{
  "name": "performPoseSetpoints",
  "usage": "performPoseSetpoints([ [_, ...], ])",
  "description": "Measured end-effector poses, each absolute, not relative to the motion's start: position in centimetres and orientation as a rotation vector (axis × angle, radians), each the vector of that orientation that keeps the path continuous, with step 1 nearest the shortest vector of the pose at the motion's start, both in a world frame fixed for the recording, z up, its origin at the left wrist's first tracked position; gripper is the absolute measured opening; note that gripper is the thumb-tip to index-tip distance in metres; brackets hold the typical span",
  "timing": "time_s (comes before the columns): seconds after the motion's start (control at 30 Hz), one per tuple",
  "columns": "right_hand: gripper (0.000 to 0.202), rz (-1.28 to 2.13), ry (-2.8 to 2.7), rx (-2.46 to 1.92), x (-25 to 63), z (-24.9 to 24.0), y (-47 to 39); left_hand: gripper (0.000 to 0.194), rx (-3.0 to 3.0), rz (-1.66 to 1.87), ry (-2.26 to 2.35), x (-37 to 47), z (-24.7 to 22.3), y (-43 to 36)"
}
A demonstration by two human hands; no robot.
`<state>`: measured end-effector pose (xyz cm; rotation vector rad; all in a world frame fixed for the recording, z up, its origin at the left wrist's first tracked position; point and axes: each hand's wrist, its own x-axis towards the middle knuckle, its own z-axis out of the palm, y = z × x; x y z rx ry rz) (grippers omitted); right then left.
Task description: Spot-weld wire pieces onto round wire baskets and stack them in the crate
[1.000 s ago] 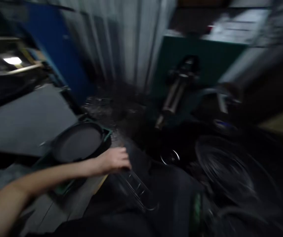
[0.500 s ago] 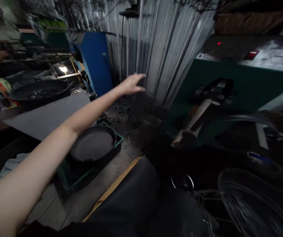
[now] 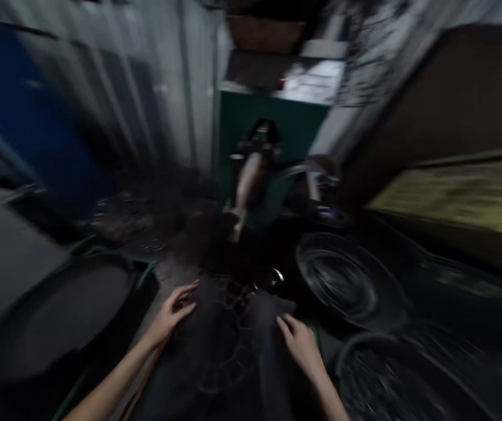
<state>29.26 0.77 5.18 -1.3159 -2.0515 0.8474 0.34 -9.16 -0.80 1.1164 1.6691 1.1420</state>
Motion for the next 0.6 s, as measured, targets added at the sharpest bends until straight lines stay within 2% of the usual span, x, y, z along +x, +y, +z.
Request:
performPoseSetpoints([
  [0.07,0.038,0.638,-1.988,-1.408,31.6,7.1,5.0,0.039,1.132,1.069,1.743,-0.6,-2.7,-8.2],
  [0.13,0.035,0.333,-1.916,-1.377,32.4,11.2,10.3,0.038,1.133,1.026,1.762,-1.0,-4.2,-7.4],
  [0.2,0.043,0.028,-1.914,-1.271,31.4,16.0,16.1,0.037,1.135,1.03,1.741,-0.7,-5.0,-7.2],
  [0.3,0.055,-0.228,-2.15,-1.319,27.6,21.2,24.3,0.038,1.085,1.091,1.702,-0.3,-5.6,-7.2],
  [0.37,0.042,-0.374,-2.317,-1.438,25.0,22.3,28.4,0.044,0.977,1.149,1.695,-0.3,-5.8,-7.6],
  [0.5,0.017,-0.455,-2.558,-1.469,22.1,21.1,32.8,0.05,0.839,1.275,1.652,0.2,-6.0,-8.7],
  [0.6,0.016,-0.517,-2.606,-1.486,22.0,20.7,33.3,0.05,0.887,1.283,1.62,1.1,-5.9,-9.2],
])
